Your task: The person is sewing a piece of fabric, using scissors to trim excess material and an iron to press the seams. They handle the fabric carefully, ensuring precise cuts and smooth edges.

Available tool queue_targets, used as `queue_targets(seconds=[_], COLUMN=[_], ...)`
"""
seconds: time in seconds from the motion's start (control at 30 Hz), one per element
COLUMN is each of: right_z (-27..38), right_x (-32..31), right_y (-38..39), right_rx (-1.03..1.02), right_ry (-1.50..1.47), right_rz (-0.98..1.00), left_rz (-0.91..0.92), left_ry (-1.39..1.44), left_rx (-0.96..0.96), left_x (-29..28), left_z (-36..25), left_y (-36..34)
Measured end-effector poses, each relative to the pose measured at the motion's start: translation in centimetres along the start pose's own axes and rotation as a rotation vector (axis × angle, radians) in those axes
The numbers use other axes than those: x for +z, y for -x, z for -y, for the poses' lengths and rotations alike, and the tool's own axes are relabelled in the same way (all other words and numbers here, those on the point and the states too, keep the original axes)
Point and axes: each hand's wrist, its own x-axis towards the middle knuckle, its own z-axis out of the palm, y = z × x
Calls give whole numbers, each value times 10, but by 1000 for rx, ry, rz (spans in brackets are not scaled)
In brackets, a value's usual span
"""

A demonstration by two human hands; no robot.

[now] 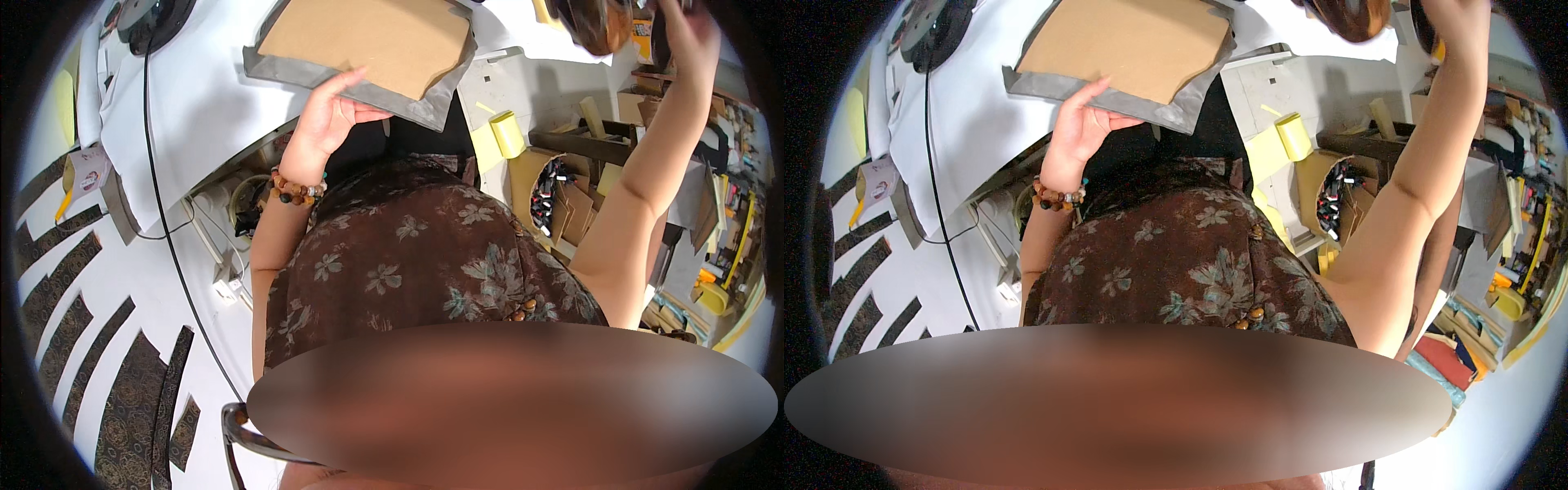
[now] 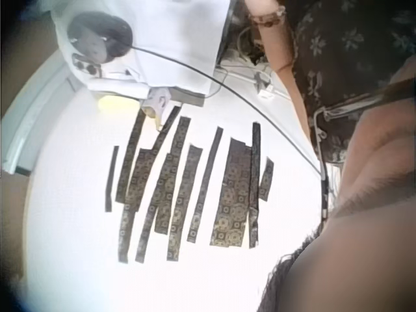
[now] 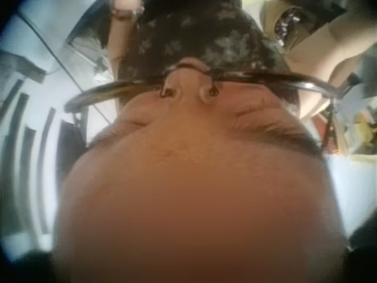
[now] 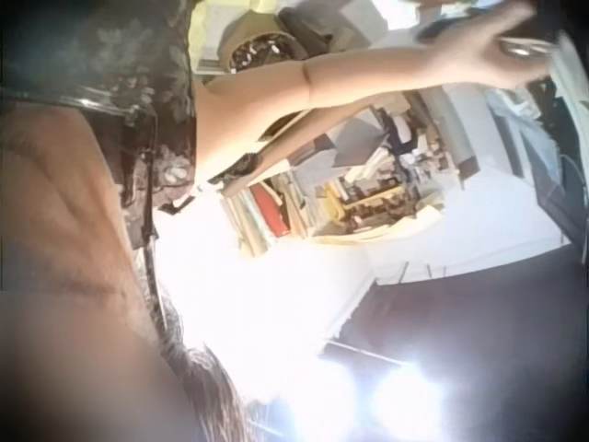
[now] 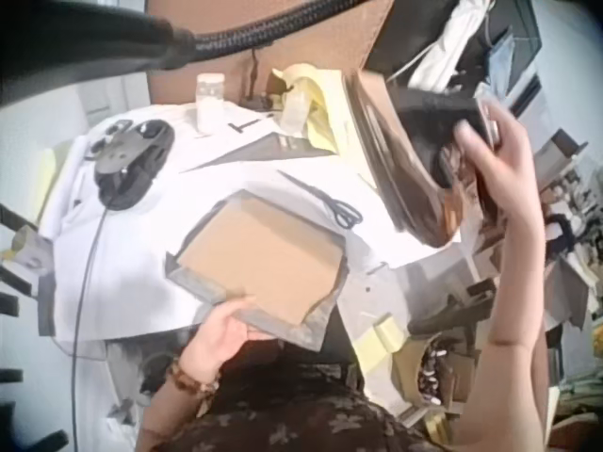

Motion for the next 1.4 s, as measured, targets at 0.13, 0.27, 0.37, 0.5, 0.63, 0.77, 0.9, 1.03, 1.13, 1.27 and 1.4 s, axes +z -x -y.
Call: queue_targets(seconds=[0.13,0.27,0.37,0.5,0.63,0.77,0.9,1.03,1.13,1.27,1.4], right_z=[-16,-16,-3,18,19,20,10,18,20,32,49], right_x=[-25,-37,-19,8,53,95,132,165,177,181,196], right_y=[62,93,97,100,98,88,81,69,68,62,57], right_rx=[100,139,181,180,20,-67,-221,-465,-505,-432,-375], right_ry=[227,216,106,90,-1,-28,-73,-24,-2,63,112], right_rz=[145,286,347,525,670,737,720,804,848,931,928], left_rz=[-58,62,43,-61,-134,128,-451,-451,-373,-344,-318], left_ry=[78,236,258,271,227,59,-1047,-1789,-1982,-1977,-1887], left_rx=[76,193,316,503,421,-39,894,877,758,804,830], left_x=[9,19,27,26,17,38,-15,-89,-90,-91,-84], left_z=[17,19,17,29,29,17,-52,-103,-108,-104,-104], left_y=[-9,1,2,-16,-25,32,48,36,29,26,28])
